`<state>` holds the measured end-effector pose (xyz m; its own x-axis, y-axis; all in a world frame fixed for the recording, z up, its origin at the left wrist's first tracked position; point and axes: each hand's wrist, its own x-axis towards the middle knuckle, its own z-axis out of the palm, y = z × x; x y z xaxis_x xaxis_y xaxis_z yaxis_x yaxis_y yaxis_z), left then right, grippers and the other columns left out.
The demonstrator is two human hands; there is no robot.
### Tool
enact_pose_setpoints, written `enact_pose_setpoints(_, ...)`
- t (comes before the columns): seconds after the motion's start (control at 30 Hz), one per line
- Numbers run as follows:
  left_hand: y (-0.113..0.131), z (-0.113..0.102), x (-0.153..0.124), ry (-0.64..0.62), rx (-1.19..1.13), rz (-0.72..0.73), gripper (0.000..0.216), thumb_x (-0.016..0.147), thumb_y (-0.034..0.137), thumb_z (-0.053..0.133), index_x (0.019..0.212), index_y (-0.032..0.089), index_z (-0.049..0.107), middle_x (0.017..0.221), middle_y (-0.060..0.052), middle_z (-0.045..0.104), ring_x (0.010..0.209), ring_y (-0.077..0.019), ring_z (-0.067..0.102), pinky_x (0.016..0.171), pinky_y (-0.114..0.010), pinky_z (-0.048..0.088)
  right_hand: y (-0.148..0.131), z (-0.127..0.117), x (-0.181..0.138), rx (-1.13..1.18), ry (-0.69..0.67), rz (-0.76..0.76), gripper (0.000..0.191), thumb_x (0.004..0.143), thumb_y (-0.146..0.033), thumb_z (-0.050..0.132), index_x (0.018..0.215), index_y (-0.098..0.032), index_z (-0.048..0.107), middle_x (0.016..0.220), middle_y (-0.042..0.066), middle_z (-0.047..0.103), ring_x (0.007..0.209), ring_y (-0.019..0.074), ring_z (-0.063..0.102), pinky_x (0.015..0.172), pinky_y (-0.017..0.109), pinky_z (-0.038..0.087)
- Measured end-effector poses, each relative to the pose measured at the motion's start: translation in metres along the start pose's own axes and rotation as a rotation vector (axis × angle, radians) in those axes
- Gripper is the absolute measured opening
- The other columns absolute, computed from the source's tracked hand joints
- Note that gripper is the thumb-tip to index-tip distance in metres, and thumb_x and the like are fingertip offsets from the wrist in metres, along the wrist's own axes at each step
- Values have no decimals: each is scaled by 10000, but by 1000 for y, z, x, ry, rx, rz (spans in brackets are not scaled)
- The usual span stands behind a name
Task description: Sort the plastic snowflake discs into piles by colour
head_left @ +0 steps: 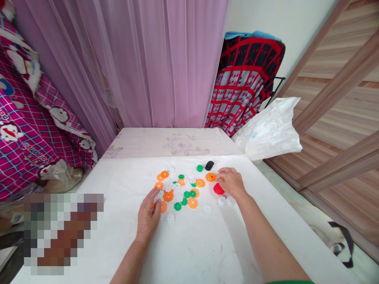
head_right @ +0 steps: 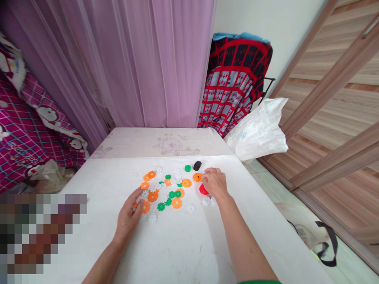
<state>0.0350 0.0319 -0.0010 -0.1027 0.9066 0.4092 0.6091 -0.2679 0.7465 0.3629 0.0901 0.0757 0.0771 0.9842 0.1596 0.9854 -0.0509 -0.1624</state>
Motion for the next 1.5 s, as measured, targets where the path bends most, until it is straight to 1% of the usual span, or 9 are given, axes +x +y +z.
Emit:
enact_pose_setpoints(0.13, -2, 1, 0, 10, 9, 10, 347, 891, 317, 467, 1188, 211, 612, 1283, -98, 630, 1194, -235, 587, 1027, -443, 469, -7, 0, -4, -14, -74, -33, 348, 767, -90, 533, 721, -348, 763, 1178, -32, 662, 1128, 215, 512, 892, 380, 399)
enact_pose_setpoints(0.3, -3, 2, 0, 21, 22, 33, 349, 892, 307, 468, 1194, 206, 611, 1278, -100, 635, 1185, -232, 594, 1018, -445, 478, -14, 0, -5, -69, -173, -51, 382, 811, -111, 499, 880, -375, 766, 1343, -19, 569, 1268, 251, 409, 944, 422, 353)
enact_pose_setpoints(0.47, -4, 2, 0, 24, 21, 49, 349, 889, 297, 472, 1199, 213, 610, 1279, -91, 636, 1186, -232, 594, 1020, -443, 479, -17, -2, -1, -87, -226, -33, 409, 862, -126, 441, 981, -366, 749, 1385, -2, 534, 1297, 242, 382, 958, 414, 337)
enact_pose_setpoints(0.77, -1, 1, 0, 17, 22, 34, 343, 897, 309, 464, 1190, 207, 613, 1279, -98, 634, 1189, -229, 592, 1018, -442, 480, -24, -3, -4, -8, -170, -108, 366, 847, -95, 456, 926, -306, 745, 1305, -18, 600, 1206, 215, 452, 945, 367, 321)
enact_pose_setpoints(0.87, 0, 1, 0, 5, 20, 25, 347, 901, 308, 461, 1198, 206, 608, 1284, -99, 630, 1192, -229, 588, 1020, -445, 478, -36, 1, -9, 17, -136, -210, 295, 817, -91, 486, 896, -258, 717, 1220, 1, 647, 1146, 206, 478, 942, 350, 297)
enact_pose_setpoints(1.0, 0, 1, 0, 16, 17, 32, 343, 897, 301, 466, 1195, 212, 610, 1280, -93, 634, 1190, -226, 590, 1019, -437, 479, -53, 11, -12, -18, -140, -283, 173, 813, -188, 562, 954, -215, 658, 1051, 51, 684, 1086, 224, 492, 898, 345, 288)
enact_pose_setpoints(1.1, -3, 3, -1, 31, 27, 44, 348, 889, 285, 467, 1199, 216, 609, 1277, -89, 637, 1186, -227, 594, 1021, -439, 478, -59, 17, -10, -30, -138, -289, 176, 809, -245, 603, 976, -200, 640, 1020, 69, 680, 1076, 232, 494, 891, 344, 279)
enact_pose_setpoints(1.3, -7, 5, -2, 44, 38, 59, 344, 889, 271, 468, 1200, 213, 602, 1282, -95, 632, 1192, -227, 589, 1025, -445, 475, -64, 15, -7, -52, -164, -298, 135, 805, -209, 602, 935, -203, 639, 927, 66, 680, 1010, 225, 524, 877, 345, 281)
enact_pose_setpoints(1.5, -7, 5, -1, 60, 21, 70, 337, 893, 264, 465, 1201, 213, 591, 1268, -93, 640, 1179, -214, 598, 1012, -427, 489, -64, 22, -6, -3, -174, -242, 192, 783, -189, 612, 973, -201, 633, 1020, 70, 675, 1064, 226, 510, 901, 341, 287)
